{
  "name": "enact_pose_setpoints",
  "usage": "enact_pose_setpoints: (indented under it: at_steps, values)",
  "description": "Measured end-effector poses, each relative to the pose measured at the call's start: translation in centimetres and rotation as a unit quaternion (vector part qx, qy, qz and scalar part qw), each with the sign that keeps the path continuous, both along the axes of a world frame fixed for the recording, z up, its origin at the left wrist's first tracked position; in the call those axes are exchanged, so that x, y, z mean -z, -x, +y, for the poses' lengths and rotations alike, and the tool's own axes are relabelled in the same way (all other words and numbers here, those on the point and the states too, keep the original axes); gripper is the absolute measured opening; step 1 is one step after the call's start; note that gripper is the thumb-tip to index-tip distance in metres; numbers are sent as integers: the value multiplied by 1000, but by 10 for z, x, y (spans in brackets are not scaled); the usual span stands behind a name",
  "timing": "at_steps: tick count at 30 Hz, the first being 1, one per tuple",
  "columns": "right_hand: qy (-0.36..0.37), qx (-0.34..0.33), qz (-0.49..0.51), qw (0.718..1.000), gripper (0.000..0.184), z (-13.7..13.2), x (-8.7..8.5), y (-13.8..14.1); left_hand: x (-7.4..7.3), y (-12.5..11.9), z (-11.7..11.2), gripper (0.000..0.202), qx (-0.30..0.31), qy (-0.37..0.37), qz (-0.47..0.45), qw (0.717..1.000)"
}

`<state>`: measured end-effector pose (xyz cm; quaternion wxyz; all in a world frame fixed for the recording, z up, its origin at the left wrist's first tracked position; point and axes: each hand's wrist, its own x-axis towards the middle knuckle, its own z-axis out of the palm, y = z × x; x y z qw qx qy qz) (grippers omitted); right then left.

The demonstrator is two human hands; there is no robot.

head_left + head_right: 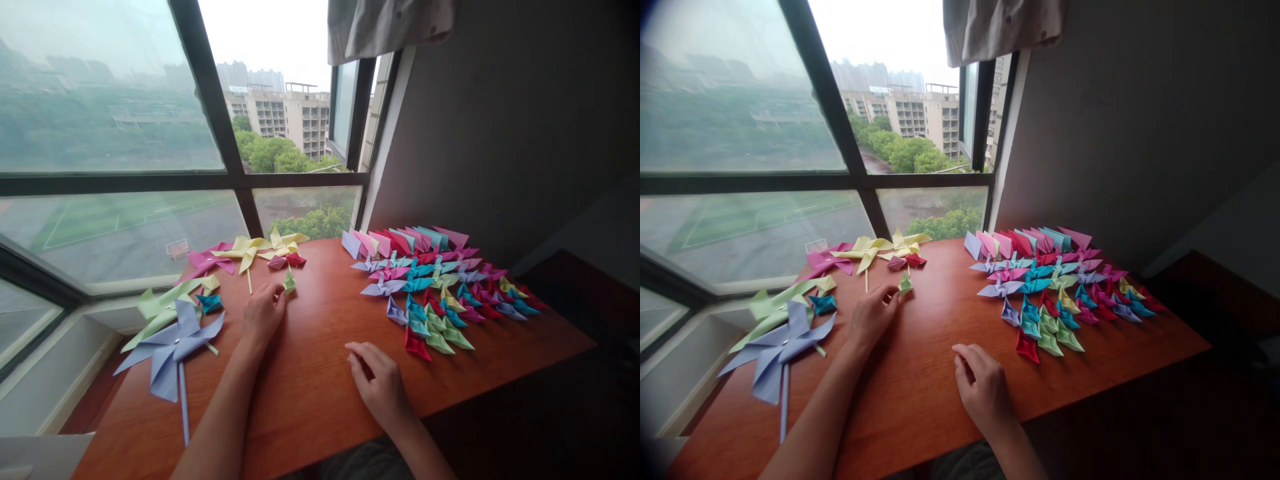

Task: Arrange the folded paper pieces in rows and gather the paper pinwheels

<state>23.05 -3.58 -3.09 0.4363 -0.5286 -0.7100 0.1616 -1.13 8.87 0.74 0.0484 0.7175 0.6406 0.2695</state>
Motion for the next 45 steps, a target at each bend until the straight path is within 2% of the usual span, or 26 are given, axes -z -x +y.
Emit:
enact_pose_setpoints:
  at_steps: [3,7,10,13,31,39,45]
  values:
    - [12,11,23,1000,24,2,-2,-1,-4,-8,-10,12,114,5,-10,993]
    - [36,55,62,996,25,3,-3,-2,-9,-29,-26,17,247,40,2,968]
    - [39,102,82,991,27,3,-1,-2,-14,-42,-34,17,309,52,25,949]
    - [31,116,81,989,30,2,1,-3,-18,-48,-40,14,345,71,47,935]
    - [40,111,85,989,26,4,-4,-3,-21,-57,-50,12,384,95,56,917]
    - [8,110,89,990,23,6,-4,-5,-20,-59,-50,14,401,92,44,910]
    - [13,104,92,990,23,5,-5,-5,-20,-58,-49,15,397,89,50,912]
